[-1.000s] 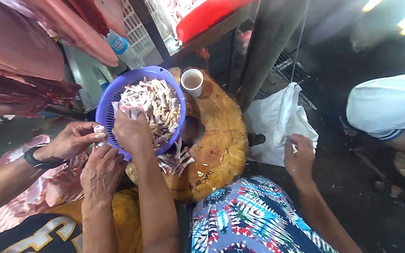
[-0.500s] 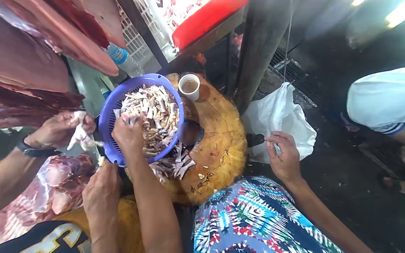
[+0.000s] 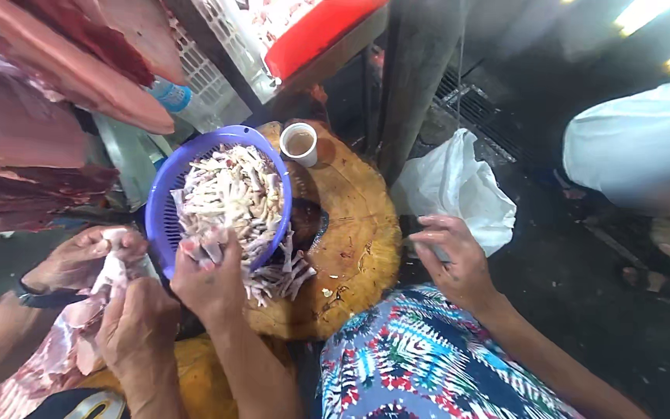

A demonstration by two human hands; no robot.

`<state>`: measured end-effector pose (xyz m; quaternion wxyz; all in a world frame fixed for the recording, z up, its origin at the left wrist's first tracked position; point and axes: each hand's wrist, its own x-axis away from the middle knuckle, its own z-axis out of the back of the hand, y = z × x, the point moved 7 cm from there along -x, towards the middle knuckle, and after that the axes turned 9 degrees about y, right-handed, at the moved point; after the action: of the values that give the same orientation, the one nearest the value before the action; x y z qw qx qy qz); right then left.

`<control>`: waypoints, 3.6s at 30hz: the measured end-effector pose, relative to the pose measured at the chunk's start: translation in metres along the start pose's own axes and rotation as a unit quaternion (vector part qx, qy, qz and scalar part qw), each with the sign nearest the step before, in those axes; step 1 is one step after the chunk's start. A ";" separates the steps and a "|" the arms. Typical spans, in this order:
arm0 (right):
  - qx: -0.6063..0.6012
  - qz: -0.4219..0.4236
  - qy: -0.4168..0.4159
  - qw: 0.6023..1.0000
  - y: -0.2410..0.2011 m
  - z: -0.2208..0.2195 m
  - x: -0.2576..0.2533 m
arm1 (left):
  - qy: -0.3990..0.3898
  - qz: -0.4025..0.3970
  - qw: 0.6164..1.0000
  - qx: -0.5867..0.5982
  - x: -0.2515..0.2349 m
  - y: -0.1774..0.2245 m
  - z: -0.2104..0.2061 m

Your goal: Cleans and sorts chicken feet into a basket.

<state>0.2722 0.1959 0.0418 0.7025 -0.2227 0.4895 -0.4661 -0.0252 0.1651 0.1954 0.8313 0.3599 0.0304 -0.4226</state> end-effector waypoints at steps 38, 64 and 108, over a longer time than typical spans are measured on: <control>-0.209 0.116 -0.192 0.952 -0.083 -0.063 -0.006 | -0.178 0.264 0.738 0.595 0.117 -0.045 -0.108; -0.135 0.088 -0.277 0.947 -0.087 -0.080 0.011 | -0.138 0.234 0.719 0.640 0.098 -0.051 -0.116; 0.105 0.041 -0.303 0.946 -0.054 -0.097 0.015 | -0.072 0.313 0.841 0.435 0.112 -0.066 -0.143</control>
<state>0.1633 0.1716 0.0354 0.8556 -0.2586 0.2105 -0.3960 0.0348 0.1529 0.0116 0.6775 0.6429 -0.3310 -0.1343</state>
